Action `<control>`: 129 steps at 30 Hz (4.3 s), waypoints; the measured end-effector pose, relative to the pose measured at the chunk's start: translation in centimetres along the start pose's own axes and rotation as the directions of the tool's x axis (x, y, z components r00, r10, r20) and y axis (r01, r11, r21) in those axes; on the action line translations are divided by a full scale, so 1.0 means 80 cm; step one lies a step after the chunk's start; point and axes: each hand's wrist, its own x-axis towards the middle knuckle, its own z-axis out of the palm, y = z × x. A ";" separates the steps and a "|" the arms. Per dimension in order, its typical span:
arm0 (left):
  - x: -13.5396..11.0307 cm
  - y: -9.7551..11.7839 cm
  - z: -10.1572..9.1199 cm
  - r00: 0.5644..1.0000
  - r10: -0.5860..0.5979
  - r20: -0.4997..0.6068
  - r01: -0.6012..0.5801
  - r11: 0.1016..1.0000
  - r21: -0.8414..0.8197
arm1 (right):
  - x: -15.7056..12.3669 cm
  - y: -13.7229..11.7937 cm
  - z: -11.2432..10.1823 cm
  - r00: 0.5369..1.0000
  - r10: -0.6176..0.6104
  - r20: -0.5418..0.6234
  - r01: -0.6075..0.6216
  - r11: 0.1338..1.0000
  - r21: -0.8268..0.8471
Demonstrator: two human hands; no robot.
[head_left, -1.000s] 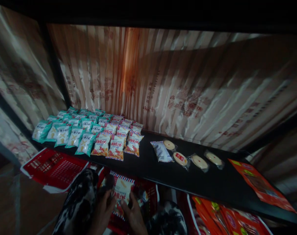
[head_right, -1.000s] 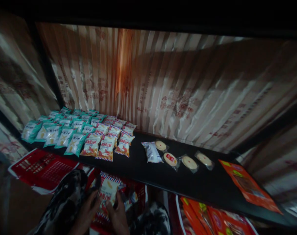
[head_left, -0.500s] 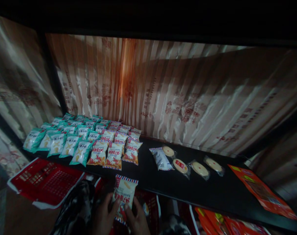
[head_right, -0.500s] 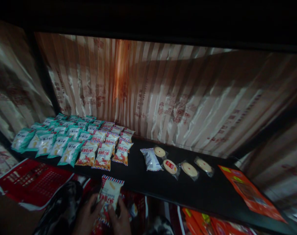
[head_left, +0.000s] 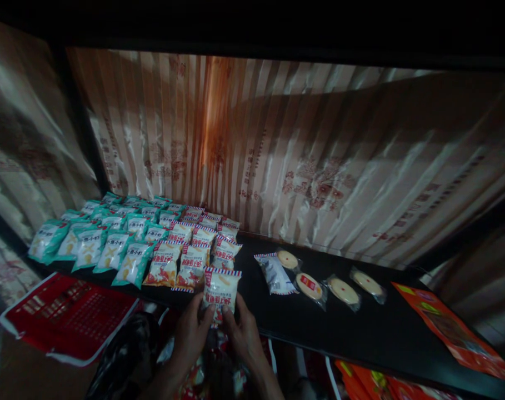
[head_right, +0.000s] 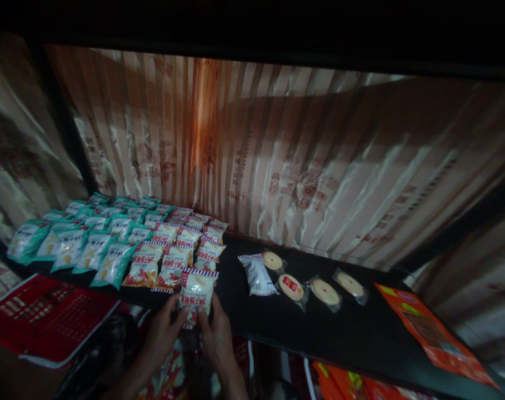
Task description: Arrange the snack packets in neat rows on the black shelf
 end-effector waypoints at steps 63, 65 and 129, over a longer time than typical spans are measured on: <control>0.087 -0.028 0.034 0.683 0.729 0.045 -0.556 0.480 0.678 | 0.107 0.017 0.000 0.996 0.049 -0.078 -0.042 0.995 0.086; 0.087 -0.028 0.034 0.681 0.731 0.043 -0.554 0.476 0.683 | 0.109 0.016 -0.003 0.995 0.049 -0.090 -0.041 0.995 0.091; 0.086 -0.024 0.036 0.700 0.709 0.085 -0.525 0.429 0.735 | 0.150 0.033 -0.004 0.979 0.016 -0.204 0.017 0.988 0.155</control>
